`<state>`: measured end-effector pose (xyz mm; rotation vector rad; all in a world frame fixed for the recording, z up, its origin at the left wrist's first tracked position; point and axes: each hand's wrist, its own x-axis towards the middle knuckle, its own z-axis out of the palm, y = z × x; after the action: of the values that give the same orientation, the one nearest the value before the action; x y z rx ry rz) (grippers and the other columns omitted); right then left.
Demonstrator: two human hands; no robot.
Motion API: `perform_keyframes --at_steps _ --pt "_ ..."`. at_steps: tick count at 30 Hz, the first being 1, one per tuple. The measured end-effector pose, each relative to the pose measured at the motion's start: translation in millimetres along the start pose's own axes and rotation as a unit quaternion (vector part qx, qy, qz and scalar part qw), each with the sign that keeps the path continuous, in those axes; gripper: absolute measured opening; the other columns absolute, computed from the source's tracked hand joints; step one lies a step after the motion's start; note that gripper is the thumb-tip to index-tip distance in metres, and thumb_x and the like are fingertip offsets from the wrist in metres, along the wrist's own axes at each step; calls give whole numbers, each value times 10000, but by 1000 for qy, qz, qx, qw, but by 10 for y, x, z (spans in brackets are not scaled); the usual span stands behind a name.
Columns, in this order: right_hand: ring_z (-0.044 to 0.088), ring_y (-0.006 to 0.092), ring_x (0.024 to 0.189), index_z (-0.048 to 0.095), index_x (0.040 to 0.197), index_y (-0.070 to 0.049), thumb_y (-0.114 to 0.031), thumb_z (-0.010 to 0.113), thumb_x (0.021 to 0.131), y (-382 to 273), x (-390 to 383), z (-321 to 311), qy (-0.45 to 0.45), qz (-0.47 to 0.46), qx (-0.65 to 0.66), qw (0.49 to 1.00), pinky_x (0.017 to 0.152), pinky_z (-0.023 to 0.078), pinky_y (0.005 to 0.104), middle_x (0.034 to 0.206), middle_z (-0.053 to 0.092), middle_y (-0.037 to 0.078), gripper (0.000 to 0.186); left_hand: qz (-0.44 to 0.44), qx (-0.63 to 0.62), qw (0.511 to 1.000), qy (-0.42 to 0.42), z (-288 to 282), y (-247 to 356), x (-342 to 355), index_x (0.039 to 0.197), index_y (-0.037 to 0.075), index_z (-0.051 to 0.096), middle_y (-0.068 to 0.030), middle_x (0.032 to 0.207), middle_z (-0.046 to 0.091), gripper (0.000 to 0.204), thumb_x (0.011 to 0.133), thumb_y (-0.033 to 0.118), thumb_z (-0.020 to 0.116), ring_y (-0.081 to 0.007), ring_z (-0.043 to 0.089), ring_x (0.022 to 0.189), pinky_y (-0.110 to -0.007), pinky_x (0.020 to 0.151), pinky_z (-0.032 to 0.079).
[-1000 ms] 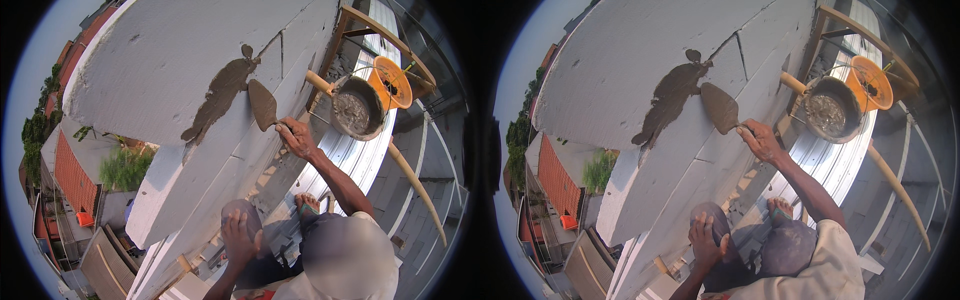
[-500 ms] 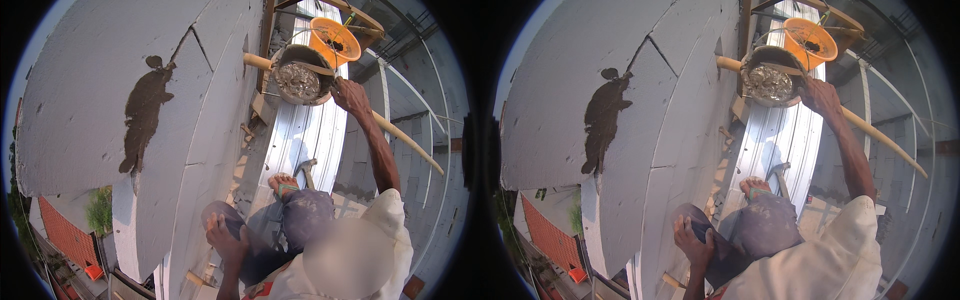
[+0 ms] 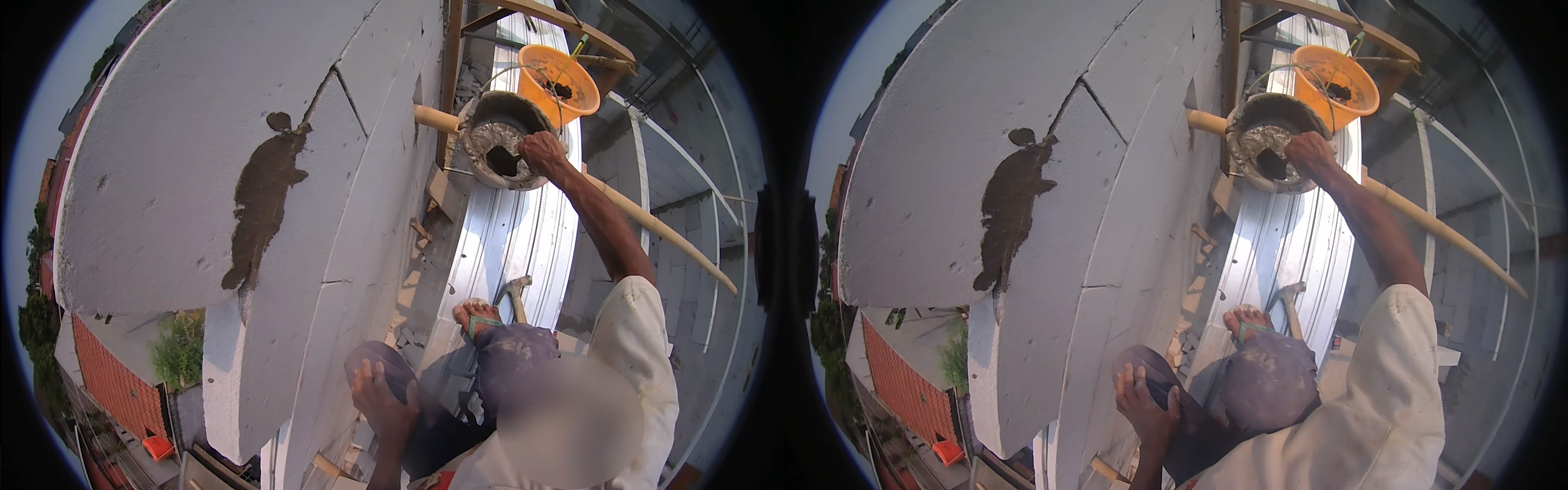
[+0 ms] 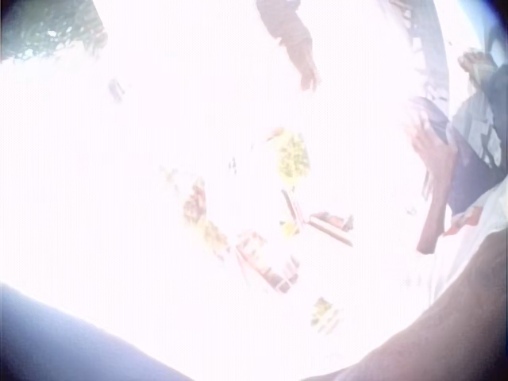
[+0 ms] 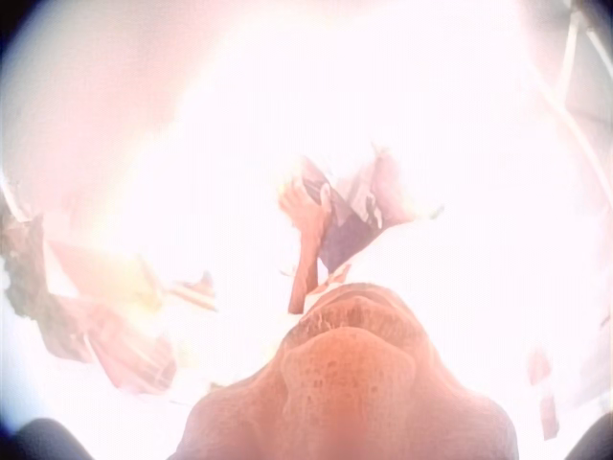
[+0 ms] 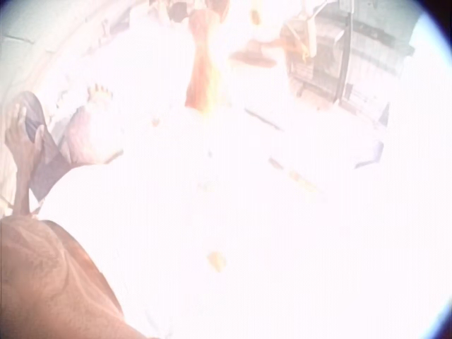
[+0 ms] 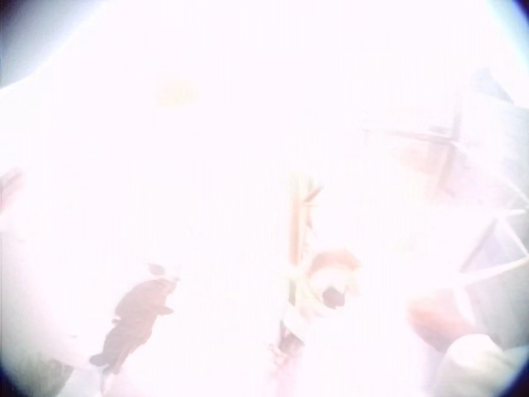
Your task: The person places a white concrete block onto a wall, aligns it, and taps it into position with a hammer. They then scoop mortar from a bucket with a trowel and apply it to the joints between the blocks, smoothing the surface.
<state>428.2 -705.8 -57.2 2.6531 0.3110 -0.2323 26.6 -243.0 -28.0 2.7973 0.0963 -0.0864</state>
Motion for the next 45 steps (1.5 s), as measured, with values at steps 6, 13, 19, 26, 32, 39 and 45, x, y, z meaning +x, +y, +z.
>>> perform_keyframes --at_steps 6,13,19,26,32,39,45 --pt "761 354 792 749 862 -20 -143 744 760 279 -130 180 5 14 145 989 719 608 457 807 750 177 161 2 7 1000 8 -2 16 -13 1494 27 441 -247 1591 412 801 847 345 791 -511 370 1463 -663 1148 327" --pt "706 229 803 763 1059 6 -186 785 830 279 -671 544 24 66 530 845 800 565 420 883 763 126 299 8 6 1000 4 21 48 -11 1496 20 446 -257 1590 413 774 865 330 770 -516 371 1463 -645 1166 313" --pt "697 240 948 753 1193 17 -226 790 857 -28 -1028 642 48 170 599 781 885 544 392 1035 766 142 416 25 -10 1000 16 30 55 7 1483 16 456 -268 1579 418 771 845 292 790 -515 377 1459 -633 1183 299" --pt "721 351 1039 704 1298 -16 -352 716 945 -440 -1086 309 23 236 614 753 926 543 471 1087 752 240 488 13 -41 999 -15 -124 90 71 1474 4 479 -269 1552 450 790 811 253 827 -513 398 1443 -635 1183 303" --pt "681 326 1043 693 1307 12 -343 707 951 -561 -1079 117 82 220 603 762 947 515 461 1133 745 217 504 27 -51 998 36 -59 -20 -27 1453 -27 511 -257 1585 421 757 838 288 820 -482 352 1485 -627 1198 273" --pt "559 119 654 593 1075 -26 -203 596 1009 -1202 -1176 -1309 38 143 854 498 541 452 301 798 560 40 189 17 -58 998 6 -83 22 26 1464 -11 497 -229 1611 390 733 874 310 792 -447 313 1516 -615 1225 218" --pt "565 141 688 509 1086 -47 -191 530 1046 -1865 -1049 -2250 59 25 888 454 553 496 310 835 535 41 151 10 -70 997 3 44 -52 34 1476 -9 489 -223 1627 367 734 888 324 776 -440 276 1535 -623 1228 190"
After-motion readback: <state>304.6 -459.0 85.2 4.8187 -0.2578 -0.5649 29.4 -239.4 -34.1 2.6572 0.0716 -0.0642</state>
